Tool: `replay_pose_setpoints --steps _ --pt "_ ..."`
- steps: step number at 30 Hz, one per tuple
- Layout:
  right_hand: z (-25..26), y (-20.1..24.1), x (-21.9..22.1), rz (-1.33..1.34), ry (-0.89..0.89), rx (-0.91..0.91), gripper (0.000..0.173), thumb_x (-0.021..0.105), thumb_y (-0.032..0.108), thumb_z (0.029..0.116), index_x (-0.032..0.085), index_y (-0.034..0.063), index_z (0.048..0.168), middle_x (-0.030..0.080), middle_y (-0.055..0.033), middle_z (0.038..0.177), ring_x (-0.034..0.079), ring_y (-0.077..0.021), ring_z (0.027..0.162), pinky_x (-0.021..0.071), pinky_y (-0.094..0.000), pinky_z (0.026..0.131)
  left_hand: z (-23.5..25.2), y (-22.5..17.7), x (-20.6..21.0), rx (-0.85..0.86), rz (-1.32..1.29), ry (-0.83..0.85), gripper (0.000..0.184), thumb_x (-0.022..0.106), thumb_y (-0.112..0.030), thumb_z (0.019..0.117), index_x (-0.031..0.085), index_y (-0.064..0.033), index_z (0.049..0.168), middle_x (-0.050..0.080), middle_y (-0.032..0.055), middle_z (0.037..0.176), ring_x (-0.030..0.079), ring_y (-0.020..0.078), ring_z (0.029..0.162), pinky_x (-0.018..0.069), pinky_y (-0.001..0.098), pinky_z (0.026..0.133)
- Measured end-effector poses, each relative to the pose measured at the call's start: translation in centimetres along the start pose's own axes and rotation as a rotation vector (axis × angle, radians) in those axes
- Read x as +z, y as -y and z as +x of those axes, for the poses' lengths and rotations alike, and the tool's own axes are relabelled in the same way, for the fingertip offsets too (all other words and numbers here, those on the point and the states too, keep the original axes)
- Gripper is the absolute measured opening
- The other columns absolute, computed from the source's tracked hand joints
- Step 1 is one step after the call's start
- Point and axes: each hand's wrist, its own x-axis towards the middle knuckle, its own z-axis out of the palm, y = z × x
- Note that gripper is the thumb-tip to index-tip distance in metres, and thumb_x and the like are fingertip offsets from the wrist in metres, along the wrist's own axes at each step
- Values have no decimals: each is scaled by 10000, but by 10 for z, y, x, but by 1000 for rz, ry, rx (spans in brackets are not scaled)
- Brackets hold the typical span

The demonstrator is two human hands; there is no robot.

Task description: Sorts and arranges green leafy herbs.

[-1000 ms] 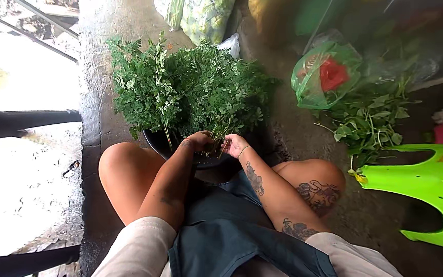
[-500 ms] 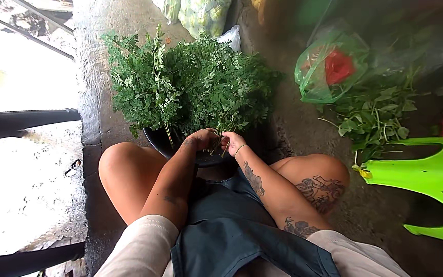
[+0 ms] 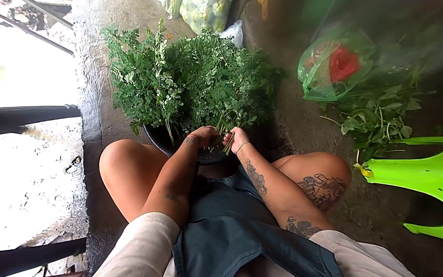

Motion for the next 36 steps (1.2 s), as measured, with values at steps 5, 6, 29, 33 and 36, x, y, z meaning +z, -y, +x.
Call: replay_pose_setpoints --steps 5,6,29,33,36 --pt "10 -4 -5 -54 42 -11 199 700 313 971 577 175 1043 368 59 666 355 -47 442 370 -181 413 -1 -1 0 1 8 1 357 485 -104 1044 489 -71 1399 661 146 1077 656 218 867 557 390 769" --pt "13 -5 -6 -69 48 -14 217 729 305 954 577 174 1035 373 59 666 360 -46 444 373 -181 414 -2 -1 0 8 5 2 353 496 -86 1035 495 -66 1388 665 145 1064 661 217 856 562 384 763" --pt "6 13 -4 48 80 54 20 504 103 972 499 93 989 557 -60 738 579 -163 583 544 -323 564 -10 -7 2 -13 -8 -20 328 568 -58 1006 521 -50 1330 673 102 974 667 170 753 584 327 710" --pt "6 16 -5 -15 80 33 58 572 124 963 516 121 976 495 -17 710 481 -107 489 475 -252 451 -8 -9 2 -32 58 -53 376 653 -95 969 543 -68 1327 627 87 1003 615 153 741 562 322 695" --pt "9 15 -5 -70 71 47 64 595 121 963 532 119 975 460 -4 700 411 -88 453 404 -216 408 -4 -9 1 -56 131 -112 495 713 -128 936 509 -76 1384 619 102 1038 586 151 740 542 321 687"
